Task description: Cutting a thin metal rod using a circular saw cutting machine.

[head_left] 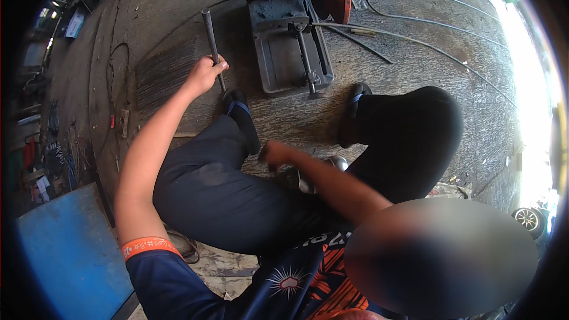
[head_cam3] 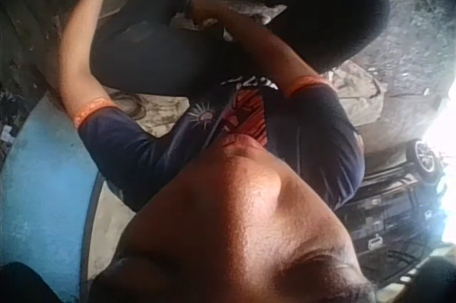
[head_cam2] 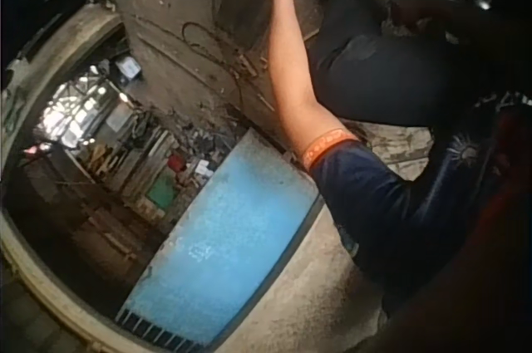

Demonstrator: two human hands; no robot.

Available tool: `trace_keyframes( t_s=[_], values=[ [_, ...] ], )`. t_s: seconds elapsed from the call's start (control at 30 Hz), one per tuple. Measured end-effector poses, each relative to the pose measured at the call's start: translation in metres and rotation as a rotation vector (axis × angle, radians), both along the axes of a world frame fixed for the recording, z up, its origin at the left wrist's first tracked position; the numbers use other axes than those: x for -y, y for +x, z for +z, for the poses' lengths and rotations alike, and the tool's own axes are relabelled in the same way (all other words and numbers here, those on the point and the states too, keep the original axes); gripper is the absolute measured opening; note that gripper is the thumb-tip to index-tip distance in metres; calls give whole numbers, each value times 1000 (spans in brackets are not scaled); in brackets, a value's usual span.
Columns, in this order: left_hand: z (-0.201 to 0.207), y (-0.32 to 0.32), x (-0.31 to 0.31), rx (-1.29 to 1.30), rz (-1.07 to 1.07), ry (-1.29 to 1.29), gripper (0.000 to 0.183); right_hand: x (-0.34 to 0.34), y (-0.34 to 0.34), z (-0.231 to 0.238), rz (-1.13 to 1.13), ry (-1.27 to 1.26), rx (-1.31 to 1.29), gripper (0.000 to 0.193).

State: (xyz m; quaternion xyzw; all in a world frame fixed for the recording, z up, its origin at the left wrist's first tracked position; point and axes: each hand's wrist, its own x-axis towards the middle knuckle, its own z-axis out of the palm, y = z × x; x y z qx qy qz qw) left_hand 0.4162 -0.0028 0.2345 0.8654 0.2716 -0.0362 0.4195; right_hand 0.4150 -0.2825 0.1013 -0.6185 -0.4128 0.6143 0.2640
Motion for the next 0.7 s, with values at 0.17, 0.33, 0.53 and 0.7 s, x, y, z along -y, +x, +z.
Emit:
trace_keyframes(
  t_s=[0.17,0.33,0.53,0.7],
  values=[
    [-1,-1,6,-19,-48,13,22,-6,-10,-32,-590,-63,65,59],
    [-2,-6,6,28,-78,-47,22,-4,62,-76,-1635,27,550,83],
    [5,-8,-6,-30,-65,55,22,-12,84,-40,-1728,172,372,49],
    [0,-7,-4,16,-55,88,22,-3,-15,-19,40,-16,82,48]
  ],
)
